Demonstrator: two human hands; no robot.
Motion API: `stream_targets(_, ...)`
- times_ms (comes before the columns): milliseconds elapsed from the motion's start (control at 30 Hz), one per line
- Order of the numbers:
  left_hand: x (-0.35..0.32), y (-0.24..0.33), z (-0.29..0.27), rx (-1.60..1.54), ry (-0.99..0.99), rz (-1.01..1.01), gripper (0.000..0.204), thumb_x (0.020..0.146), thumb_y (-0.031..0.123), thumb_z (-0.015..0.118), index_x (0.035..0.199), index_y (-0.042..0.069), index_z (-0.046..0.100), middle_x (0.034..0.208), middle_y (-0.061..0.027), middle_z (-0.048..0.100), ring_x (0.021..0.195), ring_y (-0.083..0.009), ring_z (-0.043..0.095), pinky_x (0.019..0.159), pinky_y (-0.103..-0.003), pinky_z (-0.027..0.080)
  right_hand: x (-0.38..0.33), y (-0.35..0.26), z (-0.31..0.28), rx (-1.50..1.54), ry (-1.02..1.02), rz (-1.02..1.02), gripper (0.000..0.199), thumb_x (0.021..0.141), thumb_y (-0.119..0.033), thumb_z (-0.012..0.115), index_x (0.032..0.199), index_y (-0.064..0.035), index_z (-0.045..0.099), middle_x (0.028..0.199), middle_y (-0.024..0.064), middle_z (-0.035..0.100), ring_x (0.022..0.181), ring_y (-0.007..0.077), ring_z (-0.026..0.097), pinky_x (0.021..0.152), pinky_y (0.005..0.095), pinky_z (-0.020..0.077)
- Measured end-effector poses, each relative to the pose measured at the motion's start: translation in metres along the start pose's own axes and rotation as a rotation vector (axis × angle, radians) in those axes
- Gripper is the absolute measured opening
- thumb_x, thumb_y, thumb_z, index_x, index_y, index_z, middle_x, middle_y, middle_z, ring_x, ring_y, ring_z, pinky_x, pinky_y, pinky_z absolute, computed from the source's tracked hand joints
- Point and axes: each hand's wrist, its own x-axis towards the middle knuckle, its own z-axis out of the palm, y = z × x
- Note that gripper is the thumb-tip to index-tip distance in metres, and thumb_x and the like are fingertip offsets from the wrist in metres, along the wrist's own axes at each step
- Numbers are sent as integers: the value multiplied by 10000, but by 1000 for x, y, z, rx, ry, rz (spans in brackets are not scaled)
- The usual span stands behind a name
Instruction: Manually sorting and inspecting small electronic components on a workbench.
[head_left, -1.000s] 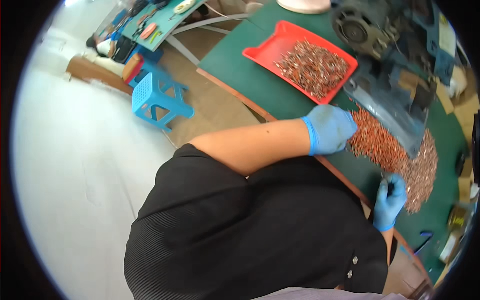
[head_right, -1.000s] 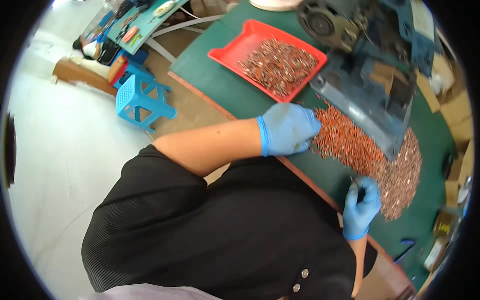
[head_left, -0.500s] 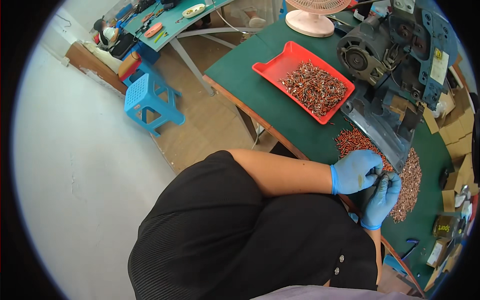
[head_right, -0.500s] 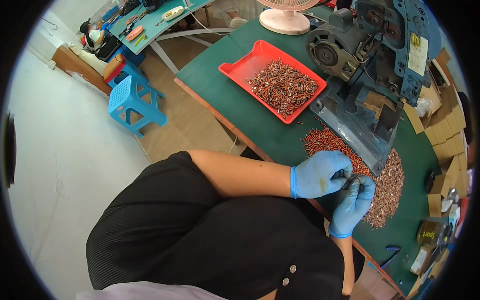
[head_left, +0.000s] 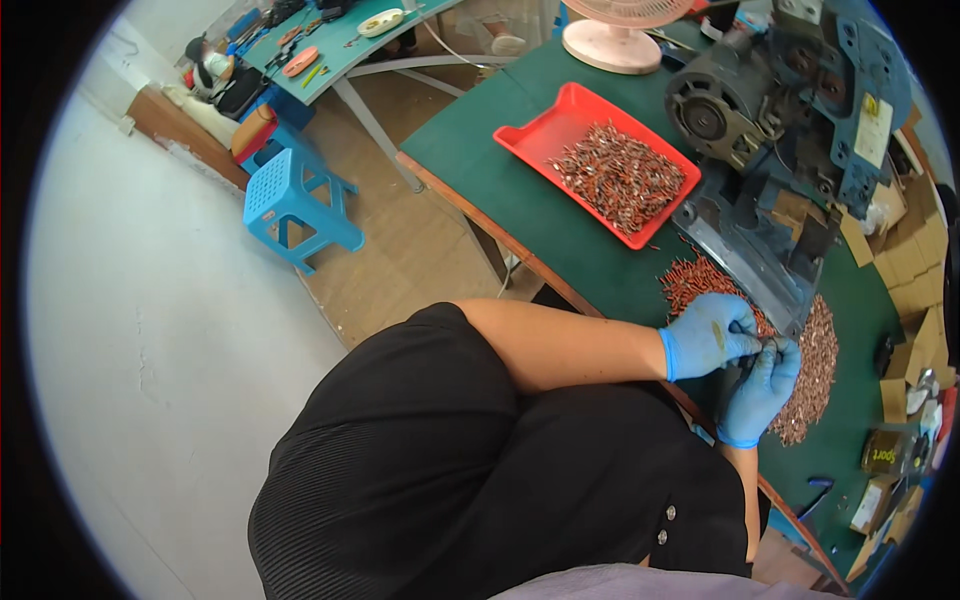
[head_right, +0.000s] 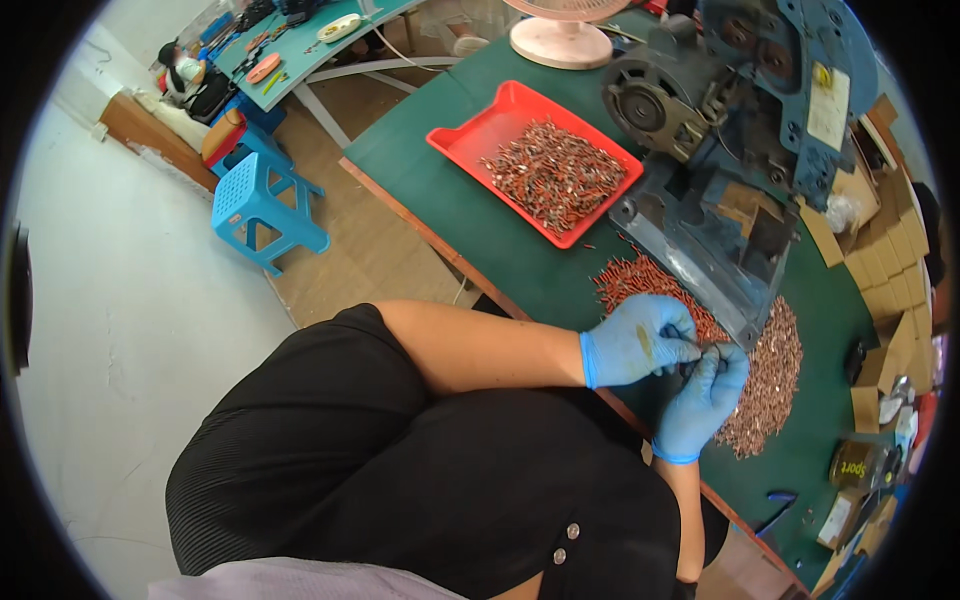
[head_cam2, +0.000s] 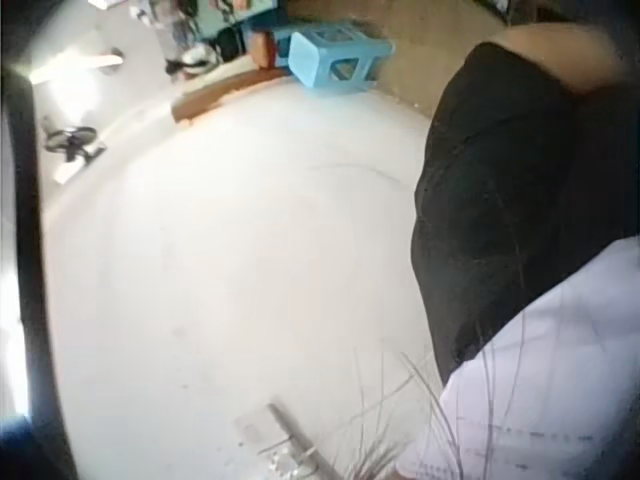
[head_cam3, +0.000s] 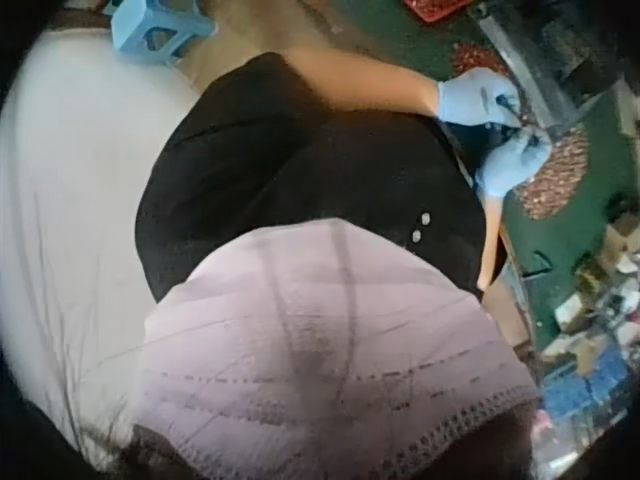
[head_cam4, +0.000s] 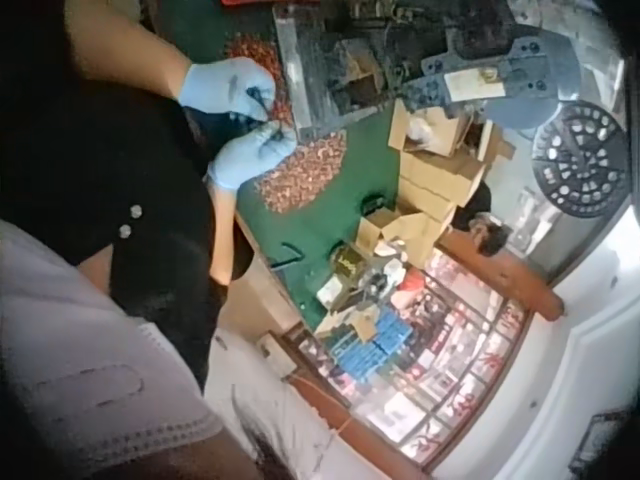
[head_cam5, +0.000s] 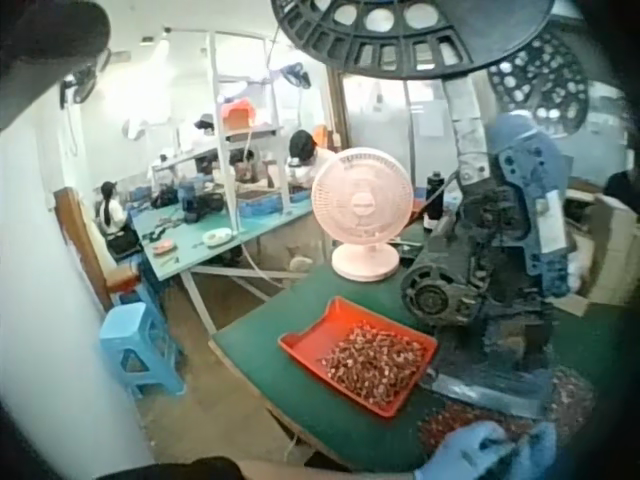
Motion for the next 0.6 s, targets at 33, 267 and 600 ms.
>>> stream_targets(33,-5,2,2,-29,-46,-69,138,783,69,704,843,-19,616,740,-112,638,656,-156,632,601,-296,506,-7,-6,1,-4,5,29,36,958,-26,452,967,-42,483,855,6,472,714,74,441,641,210,392)
stream_targets(267,-12,52,-55,424,-35,103,102,862,116,636,858,13,636,747,-60,633,659,-121,610,605,-265,489,-14,-32,33,-110,-1,-82,43,895,-32,561,934,-29,543,752,30,517,651,108,469,598,268,431)
stream_targets(600,74,122,-48,391,195,432,96,793,65,693,829,-23,687,753,-66,688,669,-68,601,633,-221,475,53,-97,49,-180,118,-104,109,889,-72,586,946,20,586,752,26,579,675,70,523,619,229,453)
